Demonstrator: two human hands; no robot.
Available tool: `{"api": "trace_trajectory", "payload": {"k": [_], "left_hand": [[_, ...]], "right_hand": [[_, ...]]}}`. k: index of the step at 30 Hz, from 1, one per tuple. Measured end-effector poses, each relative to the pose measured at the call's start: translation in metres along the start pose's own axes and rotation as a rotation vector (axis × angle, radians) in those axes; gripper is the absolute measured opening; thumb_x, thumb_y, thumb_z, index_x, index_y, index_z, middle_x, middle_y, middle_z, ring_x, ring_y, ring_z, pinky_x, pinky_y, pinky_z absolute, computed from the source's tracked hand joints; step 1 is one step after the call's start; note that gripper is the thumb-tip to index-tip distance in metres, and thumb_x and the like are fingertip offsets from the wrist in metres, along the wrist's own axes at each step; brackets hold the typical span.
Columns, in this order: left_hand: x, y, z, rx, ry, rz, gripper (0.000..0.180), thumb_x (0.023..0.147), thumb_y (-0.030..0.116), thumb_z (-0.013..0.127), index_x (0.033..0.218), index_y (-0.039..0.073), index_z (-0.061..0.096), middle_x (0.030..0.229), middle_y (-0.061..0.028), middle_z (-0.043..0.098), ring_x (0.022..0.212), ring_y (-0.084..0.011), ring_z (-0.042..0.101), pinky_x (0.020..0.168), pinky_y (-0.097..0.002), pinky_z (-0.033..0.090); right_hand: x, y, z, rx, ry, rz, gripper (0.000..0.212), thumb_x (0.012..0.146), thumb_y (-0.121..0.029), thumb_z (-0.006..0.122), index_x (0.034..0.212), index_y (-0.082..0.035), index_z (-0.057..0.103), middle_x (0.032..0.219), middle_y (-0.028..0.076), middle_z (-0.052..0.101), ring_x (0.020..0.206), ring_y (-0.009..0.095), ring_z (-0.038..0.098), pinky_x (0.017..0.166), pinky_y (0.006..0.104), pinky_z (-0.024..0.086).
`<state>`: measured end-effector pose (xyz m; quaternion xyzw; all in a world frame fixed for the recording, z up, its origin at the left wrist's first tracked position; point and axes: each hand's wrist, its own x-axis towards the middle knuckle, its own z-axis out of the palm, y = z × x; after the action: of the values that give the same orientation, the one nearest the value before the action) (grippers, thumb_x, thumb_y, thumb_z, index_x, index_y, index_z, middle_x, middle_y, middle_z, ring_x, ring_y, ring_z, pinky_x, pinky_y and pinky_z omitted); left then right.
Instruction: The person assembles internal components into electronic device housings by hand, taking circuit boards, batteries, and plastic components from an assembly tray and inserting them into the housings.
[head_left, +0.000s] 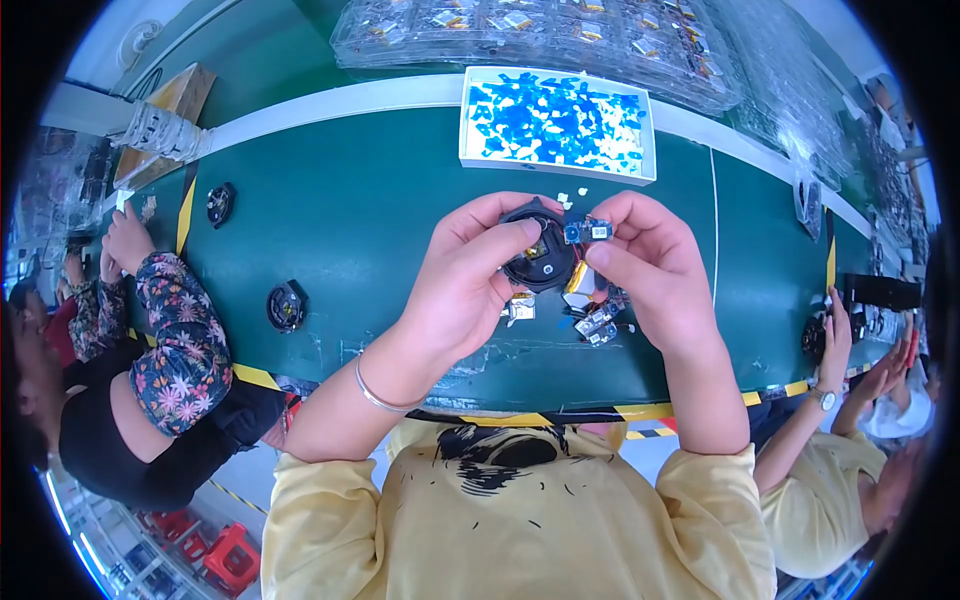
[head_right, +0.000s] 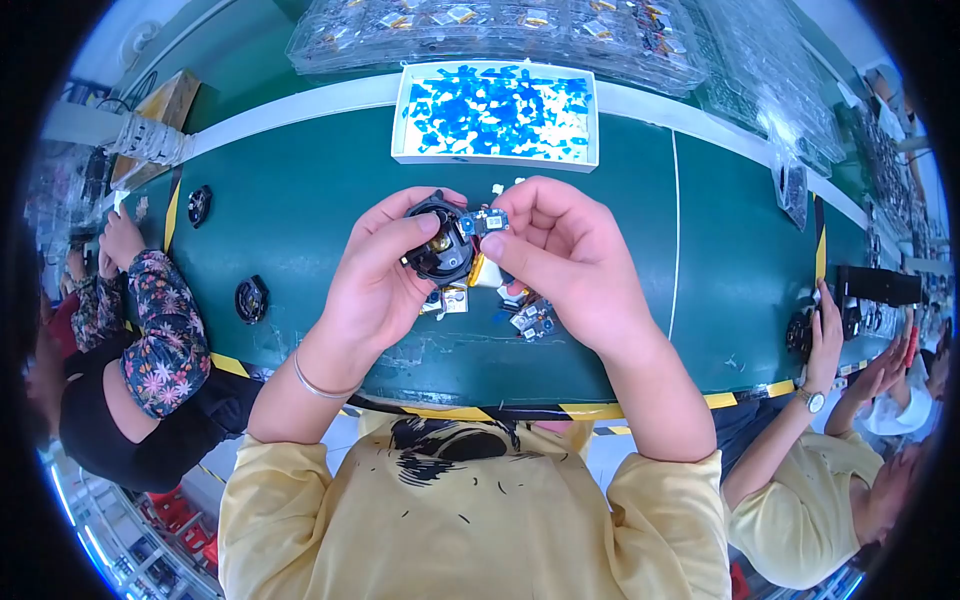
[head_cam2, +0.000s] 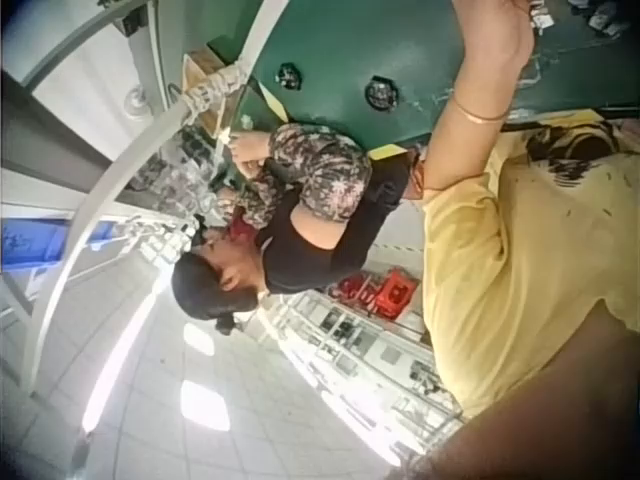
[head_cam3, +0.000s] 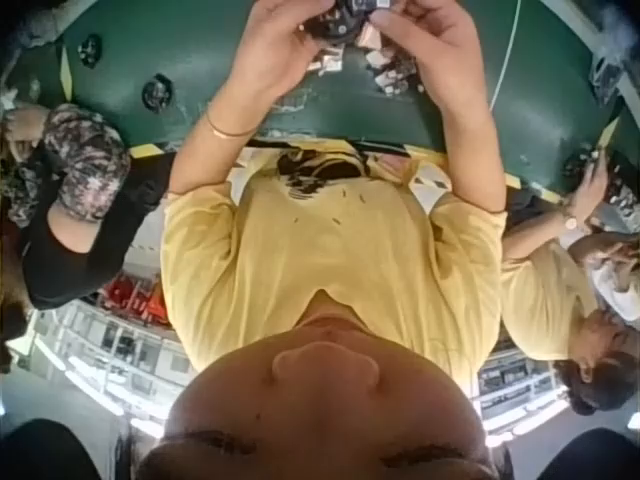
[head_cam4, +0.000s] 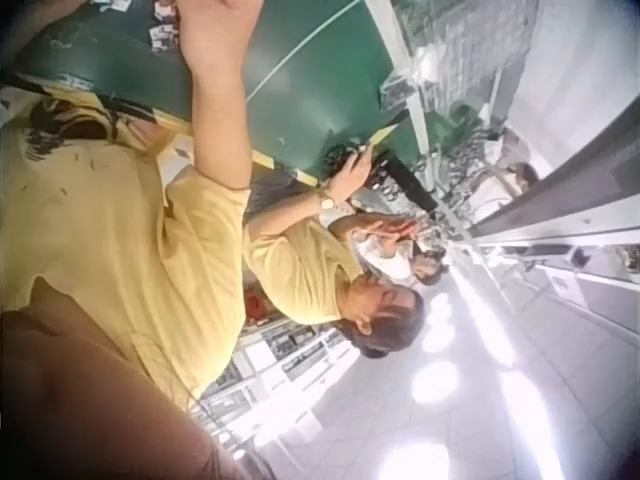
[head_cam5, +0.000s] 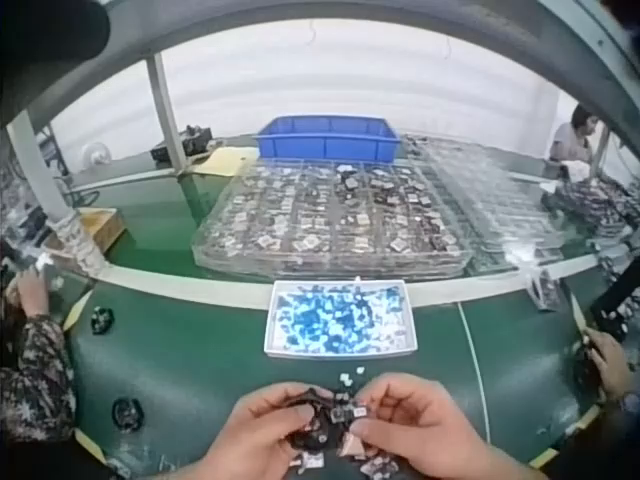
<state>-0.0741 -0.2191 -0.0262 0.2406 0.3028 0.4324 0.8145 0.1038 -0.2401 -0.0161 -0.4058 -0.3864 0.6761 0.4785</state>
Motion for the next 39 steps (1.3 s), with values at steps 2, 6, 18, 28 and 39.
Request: {"api": "trace_trajectory", "payload": {"k": [2,6,18,28,39], "left_hand": [[0.001,-0.002,-0.001,0.032,0.014,0.007,0.021,0.086,0.004,0.05,0.104,-0.005,0.056,0.095,-0.012,0.062,0.084,-0.0155,0.063,0.073,-0.0278,0.054],[0.002,-0.004,-0.002,0.079,0.039,0.009,0.017,0.084,-0.003,0.052,0.099,-0.005,0.06,0.092,-0.0091,0.063,0.08,-0.011,0.061,0.071,-0.0242,0.052],[0.002,-0.006,0.0,0.131,0.088,0.035,0.017,0.084,-0.002,0.052,0.099,-0.004,0.06,0.089,-0.0076,0.063,0.077,-0.0098,0.061,0.067,-0.0234,0.052],[0.003,0.008,-0.005,0.308,-0.164,-0.14,0.016,0.081,0.005,0.064,0.095,0.001,0.057,0.089,-0.0053,0.061,0.076,-0.0086,0.059,0.064,-0.0204,0.049],[0.006,-0.004,-0.003,0.301,0.018,-0.032,0.014,0.084,0.005,0.06,0.097,-0.001,0.065,0.091,-0.0071,0.066,0.083,-0.0102,0.061,0.074,-0.0238,0.048]], "right_hand": [[-0.001,-0.001,0.002,0.007,-0.006,0.044,0.016,0.08,0.0,0.06,0.095,-0.001,0.054,0.085,0.003,0.059,0.073,0.006,0.058,0.057,0.0181,0.048],[-0.001,0.0,0.002,-0.024,-0.002,0.033,0.014,0.08,0.0,0.06,0.093,-0.002,0.055,0.083,0.004,0.06,0.067,0.006,0.058,0.053,0.0171,0.047],[-0.003,-0.002,0.004,-0.014,0.018,0.015,0.014,0.081,0.0,0.059,0.094,-0.001,0.054,0.081,0.003,0.059,0.066,0.006,0.057,0.053,0.0177,0.046],[0.001,0.002,-0.008,-0.455,0.084,-0.177,0.017,0.083,0.005,0.054,0.096,0.0,0.063,0.081,0.005,0.061,0.063,0.009,0.057,0.056,0.0211,0.047],[-0.005,0.0,0.005,-1.031,0.153,-0.619,0.012,0.071,0.004,0.068,0.082,0.0,0.064,0.075,0.009,0.061,0.061,0.017,0.06,0.053,0.0254,0.049]]}}
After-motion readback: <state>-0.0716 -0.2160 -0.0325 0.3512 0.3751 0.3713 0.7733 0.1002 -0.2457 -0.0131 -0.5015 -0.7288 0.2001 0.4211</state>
